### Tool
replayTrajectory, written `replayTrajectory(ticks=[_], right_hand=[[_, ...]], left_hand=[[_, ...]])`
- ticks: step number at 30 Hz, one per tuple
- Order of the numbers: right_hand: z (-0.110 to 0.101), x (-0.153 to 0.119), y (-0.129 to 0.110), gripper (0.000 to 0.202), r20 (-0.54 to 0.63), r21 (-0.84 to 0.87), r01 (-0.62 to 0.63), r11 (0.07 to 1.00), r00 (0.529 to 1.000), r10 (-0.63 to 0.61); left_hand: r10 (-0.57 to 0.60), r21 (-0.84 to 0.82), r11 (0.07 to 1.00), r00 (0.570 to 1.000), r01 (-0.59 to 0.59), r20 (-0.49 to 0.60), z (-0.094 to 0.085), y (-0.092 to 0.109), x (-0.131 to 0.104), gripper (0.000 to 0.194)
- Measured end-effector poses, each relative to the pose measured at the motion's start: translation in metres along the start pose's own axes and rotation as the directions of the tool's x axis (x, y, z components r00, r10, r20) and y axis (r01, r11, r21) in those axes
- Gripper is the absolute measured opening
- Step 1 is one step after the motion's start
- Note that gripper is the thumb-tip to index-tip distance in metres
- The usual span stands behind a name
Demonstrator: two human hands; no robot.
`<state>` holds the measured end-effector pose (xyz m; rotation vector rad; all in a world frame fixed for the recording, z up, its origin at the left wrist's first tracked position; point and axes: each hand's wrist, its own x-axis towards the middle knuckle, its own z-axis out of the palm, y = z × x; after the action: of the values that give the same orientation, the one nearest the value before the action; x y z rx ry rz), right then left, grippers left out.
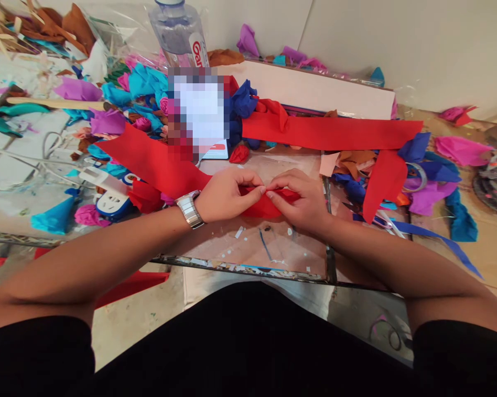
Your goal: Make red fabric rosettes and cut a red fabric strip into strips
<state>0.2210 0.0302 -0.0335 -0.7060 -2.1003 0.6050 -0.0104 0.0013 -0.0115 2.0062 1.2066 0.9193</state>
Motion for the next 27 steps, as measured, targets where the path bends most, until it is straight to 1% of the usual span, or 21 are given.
replayTrajectory(ticks=[5,9,15,19,22,27], right_hand=[[0.0007,0.0011,0.0001,0.004,-0.014,0.030,-0.024,0.999,1.000,0.025],[0.0008,0.0012,-0.0001,0.005,-0.002,0.041,-0.021,0.999,1.000,0.021],[0.0009,-0.0001,-0.0003,0.005,0.049,0.081,-0.065,0.995,0.997,0.061],[0.0026,-0.0005,-0.0002,0.008,0.094,0.084,-0.079,0.993,0.993,0.071],[0.0032,-0.0002,-0.0006,0.010,0.089,0.091,-0.099,0.991,0.992,0.091],[0.0022,0.0006,-0.0001,0.007,0.053,0.054,-0.105,0.993,0.993,0.102]], left_hand=[[0.050,0.052,0.997,0.999,-0.050,-0.008,-0.0003,0.0011,-0.0015,0.027],[0.101,0.115,0.988,0.995,-0.099,-0.017,-0.0006,0.0030,-0.0036,0.027],[0.138,0.278,0.951,0.990,-0.131,-0.004,0.0014,0.0029,-0.0063,0.030],[0.162,0.369,0.917,0.987,-0.152,0.004,0.0036,0.0021,-0.0069,0.034],[0.158,0.388,0.910,0.987,-0.148,0.005,0.0040,0.0011,-0.0065,0.036],[0.116,0.338,0.935,0.993,-0.106,-0.009,0.0025,-0.0007,-0.0050,0.036]])
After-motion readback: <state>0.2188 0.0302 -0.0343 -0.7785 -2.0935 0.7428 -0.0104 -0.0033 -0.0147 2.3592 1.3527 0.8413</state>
